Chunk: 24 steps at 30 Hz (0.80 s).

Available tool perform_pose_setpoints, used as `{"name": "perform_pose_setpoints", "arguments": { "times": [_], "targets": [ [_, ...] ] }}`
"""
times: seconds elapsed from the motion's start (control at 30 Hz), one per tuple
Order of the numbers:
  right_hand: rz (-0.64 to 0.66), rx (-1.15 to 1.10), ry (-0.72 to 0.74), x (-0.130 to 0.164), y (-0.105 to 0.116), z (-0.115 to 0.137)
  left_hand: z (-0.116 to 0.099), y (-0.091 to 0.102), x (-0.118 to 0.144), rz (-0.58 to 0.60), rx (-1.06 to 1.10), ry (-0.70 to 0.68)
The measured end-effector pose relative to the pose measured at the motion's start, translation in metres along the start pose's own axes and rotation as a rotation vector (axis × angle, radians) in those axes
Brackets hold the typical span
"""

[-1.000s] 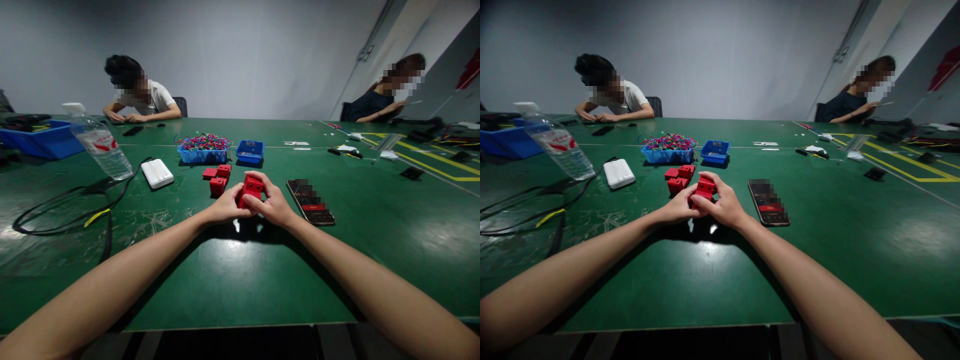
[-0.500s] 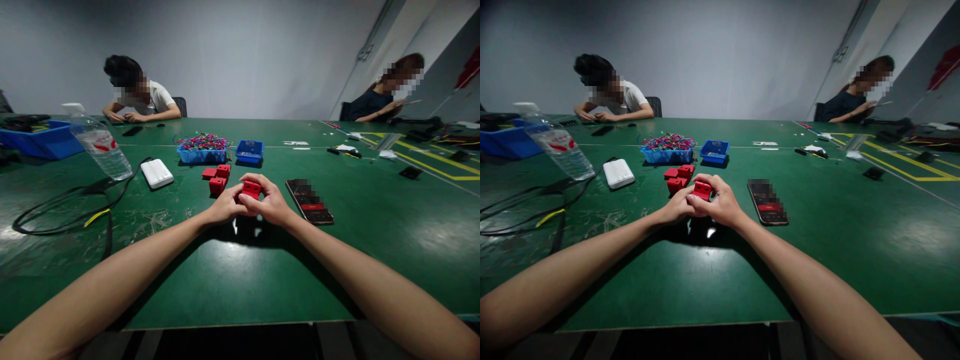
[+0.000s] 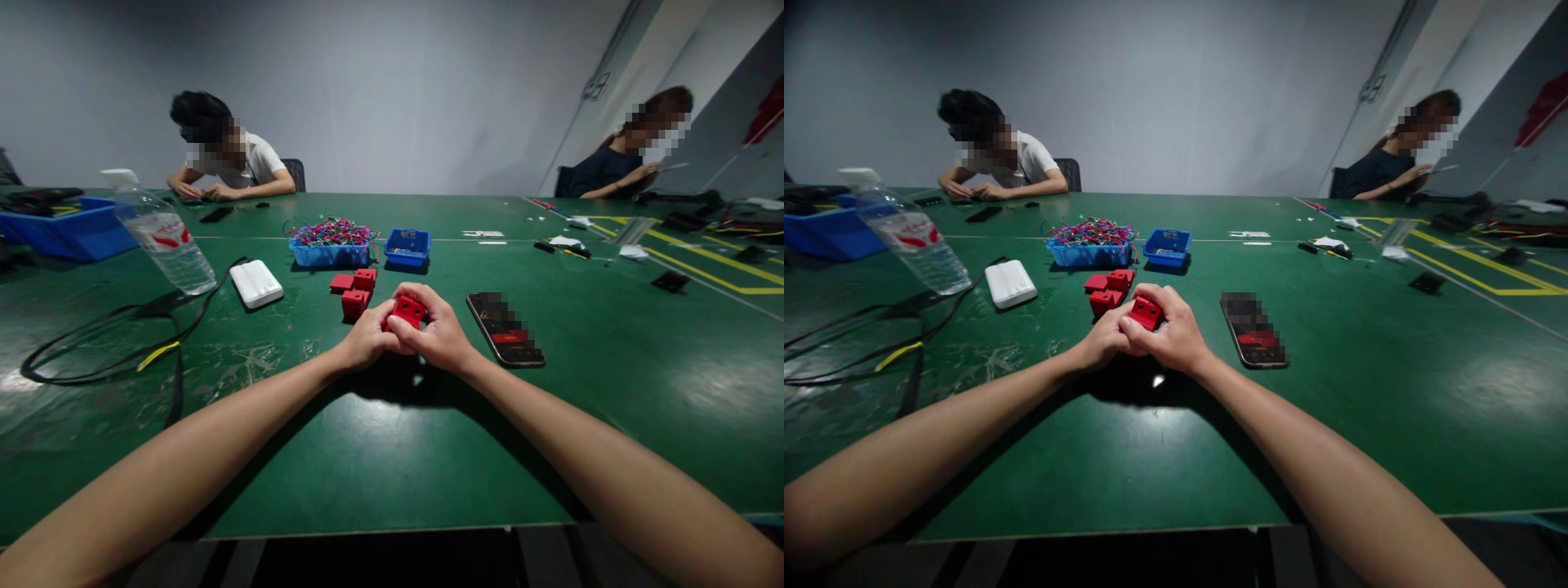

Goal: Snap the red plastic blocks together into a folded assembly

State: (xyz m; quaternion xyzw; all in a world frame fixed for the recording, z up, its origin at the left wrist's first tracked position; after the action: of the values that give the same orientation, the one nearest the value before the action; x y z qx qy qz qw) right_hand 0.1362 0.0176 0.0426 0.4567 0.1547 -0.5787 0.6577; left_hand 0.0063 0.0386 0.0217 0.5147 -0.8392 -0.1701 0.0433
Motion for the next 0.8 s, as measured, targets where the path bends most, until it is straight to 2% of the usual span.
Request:
{"name": "perform_pose_setpoints", "arguments": {
  "times": [0.27,0.47,0.8],
  "targets": [
    [0.001,0.037,0.046,-0.0004,0.0003,0.0023,0.0018,-0.0001,-0.0004,-0.025,-0.006,-0.01],
    [0.011,0.024,0.017,0.0003,-0.0005,0.0016,0.005,0.0006,-0.0019,-0.015,0.04,-0.024],
    [0.026,0.026,-0.038,0.0017,-0.0011,0.0015,0.007,-0.0011,-0.0029,-0.015,0.071,0.06]
  ]
}}
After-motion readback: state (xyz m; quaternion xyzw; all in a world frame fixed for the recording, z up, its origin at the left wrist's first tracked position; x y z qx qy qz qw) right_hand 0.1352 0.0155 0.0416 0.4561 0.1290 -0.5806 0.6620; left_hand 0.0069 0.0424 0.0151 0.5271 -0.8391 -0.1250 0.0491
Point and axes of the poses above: each hand's wrist, its own x-axis away from the middle knuckle, its own y-axis out of the back of the hand, z = x × y, the point moved 4 cm from there along -x, towards the middle knuckle, and after that the axes turned 10 degrees about y, right-handed, at the moved point
